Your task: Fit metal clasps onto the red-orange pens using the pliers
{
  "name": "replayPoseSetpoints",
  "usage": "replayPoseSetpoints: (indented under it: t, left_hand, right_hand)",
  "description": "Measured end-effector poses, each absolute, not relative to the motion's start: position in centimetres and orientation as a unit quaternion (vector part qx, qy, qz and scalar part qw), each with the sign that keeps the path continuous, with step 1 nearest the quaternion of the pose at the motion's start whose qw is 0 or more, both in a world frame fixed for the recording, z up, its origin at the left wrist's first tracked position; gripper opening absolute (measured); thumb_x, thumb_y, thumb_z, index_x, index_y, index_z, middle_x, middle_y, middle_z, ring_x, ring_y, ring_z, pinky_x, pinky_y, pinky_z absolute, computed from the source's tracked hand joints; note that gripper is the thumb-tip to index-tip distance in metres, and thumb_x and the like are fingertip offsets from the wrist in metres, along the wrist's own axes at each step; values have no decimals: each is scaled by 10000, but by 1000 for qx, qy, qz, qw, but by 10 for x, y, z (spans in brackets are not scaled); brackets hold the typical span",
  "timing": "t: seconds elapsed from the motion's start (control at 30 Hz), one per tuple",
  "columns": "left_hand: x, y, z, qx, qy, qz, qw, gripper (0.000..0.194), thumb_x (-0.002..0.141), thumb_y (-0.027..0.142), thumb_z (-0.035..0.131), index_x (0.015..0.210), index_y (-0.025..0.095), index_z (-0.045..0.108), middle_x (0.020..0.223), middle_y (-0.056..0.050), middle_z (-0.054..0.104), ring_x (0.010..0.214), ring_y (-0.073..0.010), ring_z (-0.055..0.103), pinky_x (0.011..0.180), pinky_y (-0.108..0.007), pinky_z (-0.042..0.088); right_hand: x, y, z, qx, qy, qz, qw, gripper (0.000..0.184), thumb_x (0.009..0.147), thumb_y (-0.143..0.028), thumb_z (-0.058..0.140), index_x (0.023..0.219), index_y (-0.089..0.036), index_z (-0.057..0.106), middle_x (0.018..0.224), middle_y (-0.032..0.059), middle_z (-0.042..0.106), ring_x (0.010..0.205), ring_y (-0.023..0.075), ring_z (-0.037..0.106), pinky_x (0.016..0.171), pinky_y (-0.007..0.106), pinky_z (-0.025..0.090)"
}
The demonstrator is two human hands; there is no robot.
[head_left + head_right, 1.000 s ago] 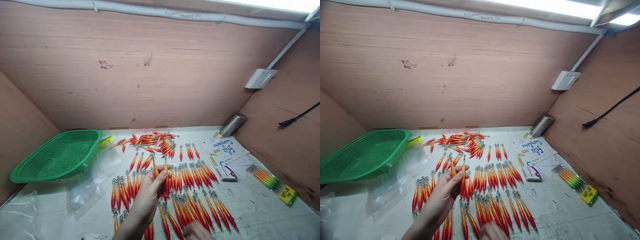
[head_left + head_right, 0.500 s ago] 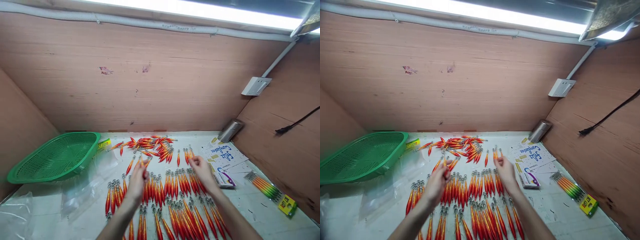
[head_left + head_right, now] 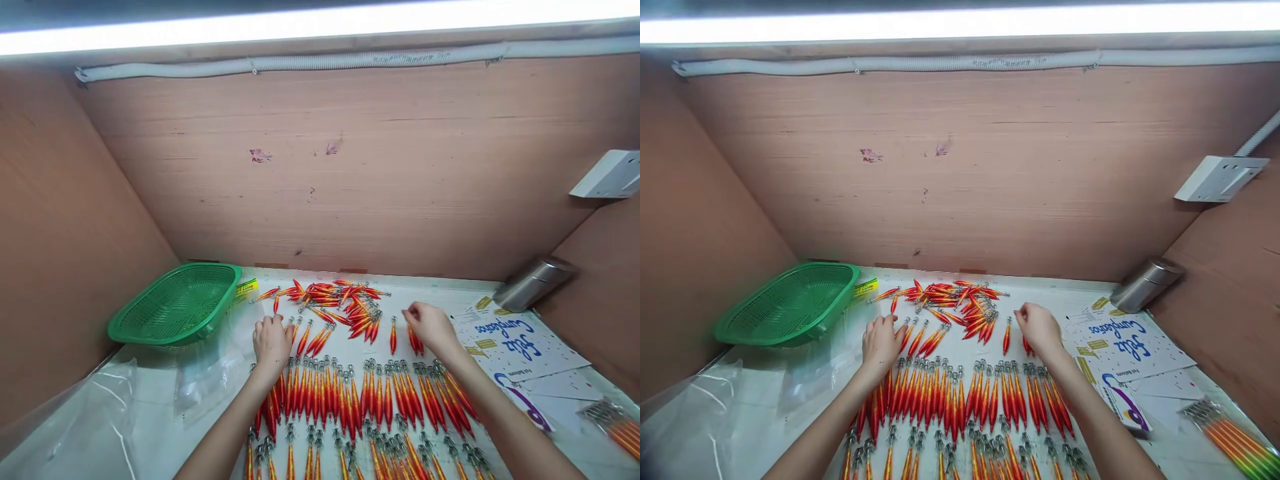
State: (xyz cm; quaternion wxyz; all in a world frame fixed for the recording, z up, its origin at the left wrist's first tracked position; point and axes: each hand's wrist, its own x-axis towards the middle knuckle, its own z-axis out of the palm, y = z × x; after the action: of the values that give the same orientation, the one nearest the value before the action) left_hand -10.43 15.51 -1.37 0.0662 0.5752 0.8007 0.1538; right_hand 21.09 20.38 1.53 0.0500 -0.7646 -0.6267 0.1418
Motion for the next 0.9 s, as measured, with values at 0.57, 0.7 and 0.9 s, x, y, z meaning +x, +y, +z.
replayPoseSetpoints:
  t: [0.57,0.7,0.9]
  left_hand:
    - [-56,269,15,782,622,7,-19,342,928,328,632,1229,168,611,1268,-111,628,1083,-256,638,904,-476,547]
    - [-62,272,25,761,647,30,-28,333,932,329,626,1226,173,615,1281,-113,623,1095,-256,632,919,-478,540]
    - [-77,278,41,696,709,111,-21,354,932,334,624,1250,180,600,1299,-108,612,1115,-266,623,928,-499,533]
  right_hand:
    - [110,295,22,-734,-625,265,15,340,945,-340,637,1246,-184,602,1266,86,623,1072,226,645,892,438,551]
    - [126,304,27,-722,-599,337,82,357,938,-353,646,1236,-159,609,1256,89,627,1067,241,647,888,432,553]
    - [136,299,33,-690,-538,436,209,365,945,-348,637,1256,-162,593,1256,96,625,1044,223,654,868,429,561]
